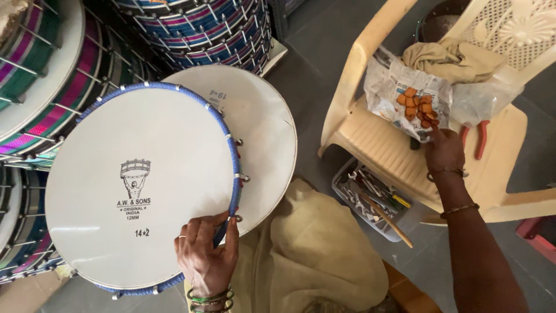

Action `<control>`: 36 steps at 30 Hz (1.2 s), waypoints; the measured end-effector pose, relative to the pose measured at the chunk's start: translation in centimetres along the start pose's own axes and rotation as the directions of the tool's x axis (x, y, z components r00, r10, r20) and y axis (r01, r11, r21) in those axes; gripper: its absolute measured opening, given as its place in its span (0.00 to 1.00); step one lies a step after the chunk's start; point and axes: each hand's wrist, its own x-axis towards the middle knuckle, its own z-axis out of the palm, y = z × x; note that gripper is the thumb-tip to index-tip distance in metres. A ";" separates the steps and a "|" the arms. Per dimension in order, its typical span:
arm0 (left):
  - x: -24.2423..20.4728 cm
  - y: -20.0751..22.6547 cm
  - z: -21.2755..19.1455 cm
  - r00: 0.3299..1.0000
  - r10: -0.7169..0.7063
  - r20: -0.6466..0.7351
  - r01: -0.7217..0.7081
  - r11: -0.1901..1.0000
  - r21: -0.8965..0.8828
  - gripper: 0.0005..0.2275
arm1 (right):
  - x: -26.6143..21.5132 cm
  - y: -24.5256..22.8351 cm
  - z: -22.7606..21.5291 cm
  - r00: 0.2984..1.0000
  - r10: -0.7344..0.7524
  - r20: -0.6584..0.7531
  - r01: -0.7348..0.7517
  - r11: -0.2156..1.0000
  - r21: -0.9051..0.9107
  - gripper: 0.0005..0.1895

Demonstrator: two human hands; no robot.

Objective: The person sits on the floor with a white drum on their lap and uses a small metal tool to tighten the tension rods around the drum's rim. They rotate the drum to access different sections and continue tightening the hardware. The person briefly reaches for a snack on a nearby chair before resuming the task.

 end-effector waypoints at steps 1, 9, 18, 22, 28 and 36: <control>0.1 0.0 0.0 1.000 0.001 0.001 -0.001 1.000 0.000 0.06 | 0.1 -0.5 -0.1 1.000 0.011 -0.007 -0.011 0.999 0.030 0.15; 0.2 0.2 -0.1 1.000 -0.005 0.019 0.005 1.000 0.014 0.06 | -0.2 -8.5 -2.6 0.982 -0.159 -0.100 0.165 0.985 0.047 0.12; -0.2 -0.1 0.1 1.000 0.006 0.004 -0.006 1.000 0.023 0.05 | 1.0 -13.0 1.0 0.981 -0.190 -0.032 0.191 0.981 0.036 0.12; -0.2 -0.5 0.3 0.997 -0.045 0.055 0.043 0.998 0.037 0.06 | 0.1 -12.0 3.2 0.974 -0.214 -0.074 0.209 0.976 -0.065 0.12; -0.2 -0.2 0.2 0.997 -0.049 0.056 0.047 0.998 0.041 0.06 | -0.6 -7.8 4.3 0.996 -0.079 0.044 0.086 0.981 -0.172 0.07; 0.3 0.5 -0.4 0.999 -0.030 0.043 0.030 1.000 0.011 0.05 | -1.8 -6.5 0.2 0.972 -0.042 0.231 0.058 0.996 -0.062 0.07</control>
